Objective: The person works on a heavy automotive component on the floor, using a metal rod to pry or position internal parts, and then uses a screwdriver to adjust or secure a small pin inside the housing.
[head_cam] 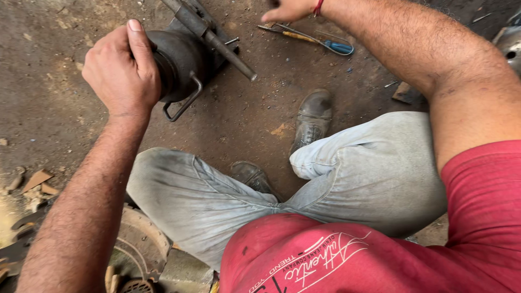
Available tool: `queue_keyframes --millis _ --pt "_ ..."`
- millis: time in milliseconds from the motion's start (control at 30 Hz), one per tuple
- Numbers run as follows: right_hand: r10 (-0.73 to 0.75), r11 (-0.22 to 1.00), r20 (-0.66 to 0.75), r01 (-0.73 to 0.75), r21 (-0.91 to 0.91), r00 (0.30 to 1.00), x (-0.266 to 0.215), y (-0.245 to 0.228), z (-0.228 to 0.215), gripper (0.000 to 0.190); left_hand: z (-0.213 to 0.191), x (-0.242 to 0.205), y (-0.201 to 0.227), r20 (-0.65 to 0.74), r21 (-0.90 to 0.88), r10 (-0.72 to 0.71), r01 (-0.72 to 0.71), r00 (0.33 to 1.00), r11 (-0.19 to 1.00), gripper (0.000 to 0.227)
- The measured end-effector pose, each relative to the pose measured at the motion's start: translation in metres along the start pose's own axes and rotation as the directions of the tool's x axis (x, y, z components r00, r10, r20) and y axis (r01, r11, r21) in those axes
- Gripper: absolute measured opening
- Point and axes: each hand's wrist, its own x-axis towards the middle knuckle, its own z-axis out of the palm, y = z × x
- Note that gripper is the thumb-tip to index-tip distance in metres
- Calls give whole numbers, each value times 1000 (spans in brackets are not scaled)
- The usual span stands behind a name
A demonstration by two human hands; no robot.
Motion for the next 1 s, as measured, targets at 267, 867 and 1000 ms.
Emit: queue_keyframes --millis 267,867,1000 --pt "-32 884 -15 21 -467 999 -29 60 15 50 -10 5 10 -21 -34 43 -43 999 998 49" --pt "-177 775 -179 25 -631 968 -52 14 41 37 8 -1 -10 -161 -57 -78 69 984 996 41" --pt "-212 734 -198 22 -679 957 -50 4 44 18 7 0 -12 -102 -328 -215 171 971 929 47"
